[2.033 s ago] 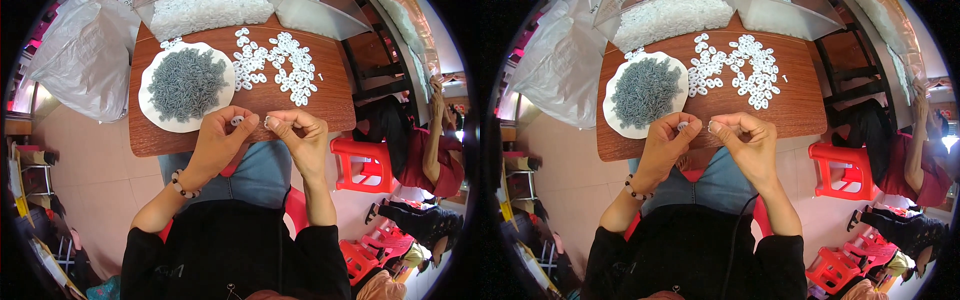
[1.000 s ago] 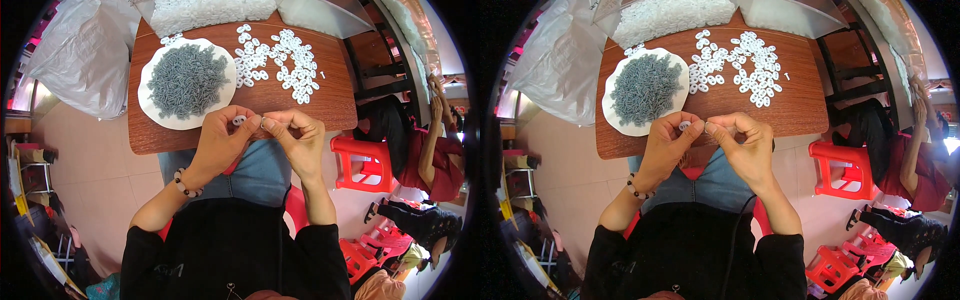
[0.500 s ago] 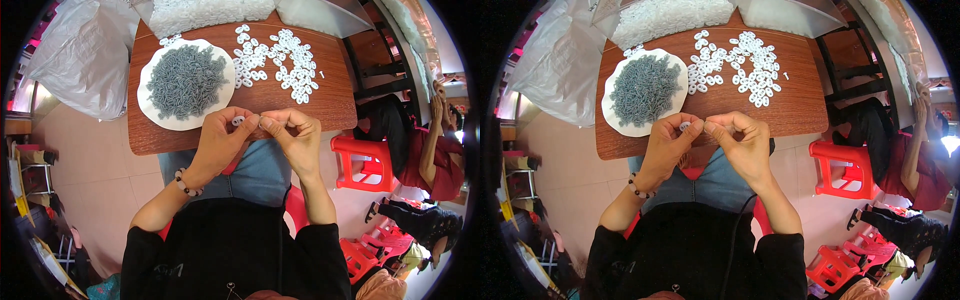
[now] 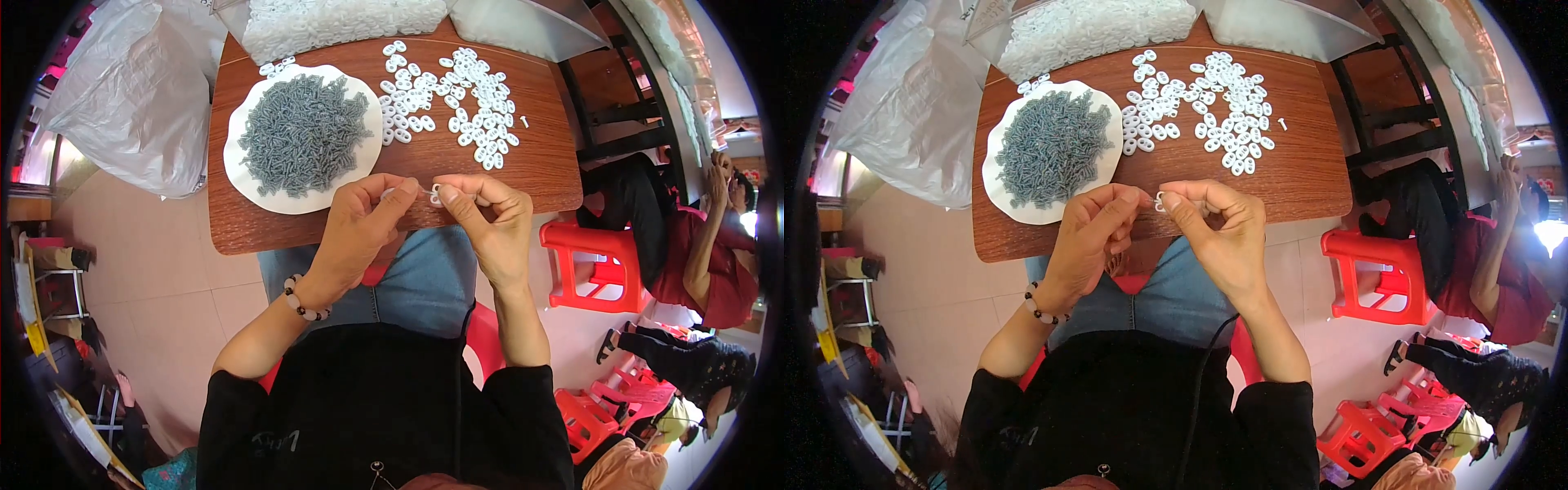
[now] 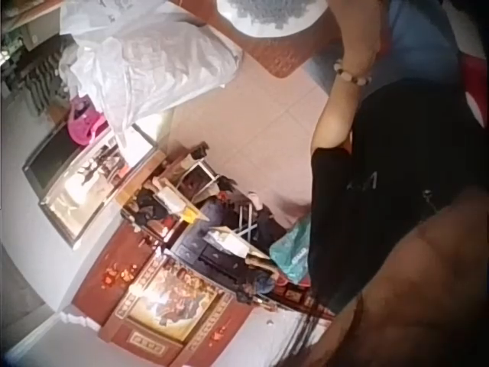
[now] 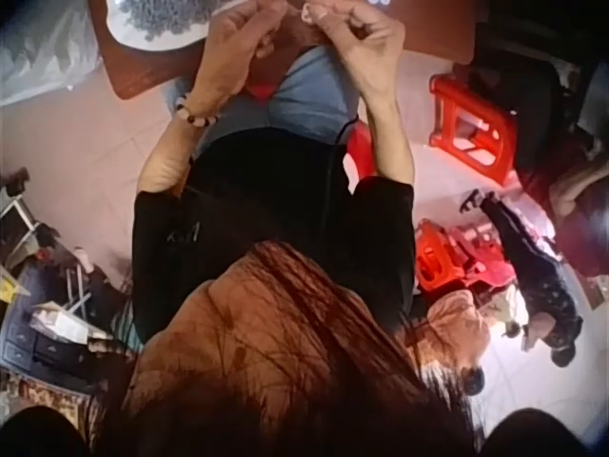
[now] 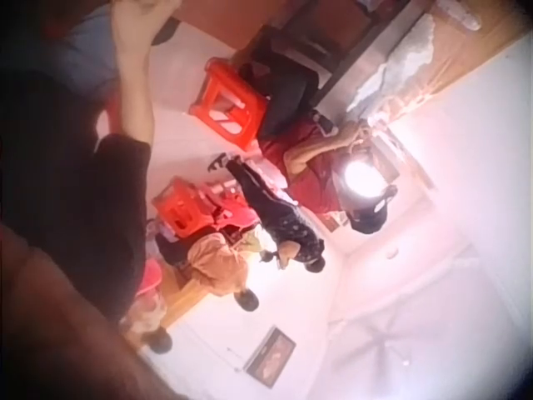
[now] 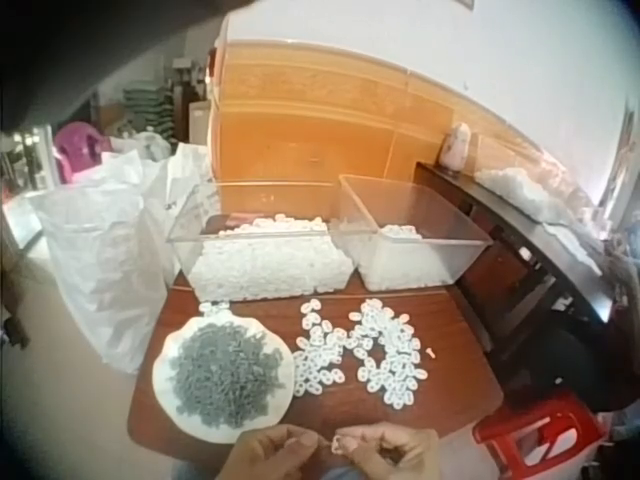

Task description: Manually assembling small white plastic components by attaching grey rubber loops to them.

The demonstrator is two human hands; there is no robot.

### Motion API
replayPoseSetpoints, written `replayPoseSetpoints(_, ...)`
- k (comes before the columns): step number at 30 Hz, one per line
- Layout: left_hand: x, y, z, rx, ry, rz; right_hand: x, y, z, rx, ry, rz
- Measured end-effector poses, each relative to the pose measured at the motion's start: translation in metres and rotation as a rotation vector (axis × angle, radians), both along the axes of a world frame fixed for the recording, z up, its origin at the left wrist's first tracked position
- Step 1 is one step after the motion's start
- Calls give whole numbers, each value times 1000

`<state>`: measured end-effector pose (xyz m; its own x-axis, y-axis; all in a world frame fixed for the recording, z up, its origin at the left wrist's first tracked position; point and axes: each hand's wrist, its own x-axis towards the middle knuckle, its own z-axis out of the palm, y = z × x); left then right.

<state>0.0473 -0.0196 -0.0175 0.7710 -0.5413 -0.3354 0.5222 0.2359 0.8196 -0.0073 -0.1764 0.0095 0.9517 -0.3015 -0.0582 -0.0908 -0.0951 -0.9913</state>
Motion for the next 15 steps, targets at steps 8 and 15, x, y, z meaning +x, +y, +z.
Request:
replayPoseSetpoints(8,0,-1,2,14,-52,6,-3,0,2,-47,14,2)
replayPoseSetpoints(15,-1,0,-4,28,-127,9,-3,1,2,-133,-23,-1)
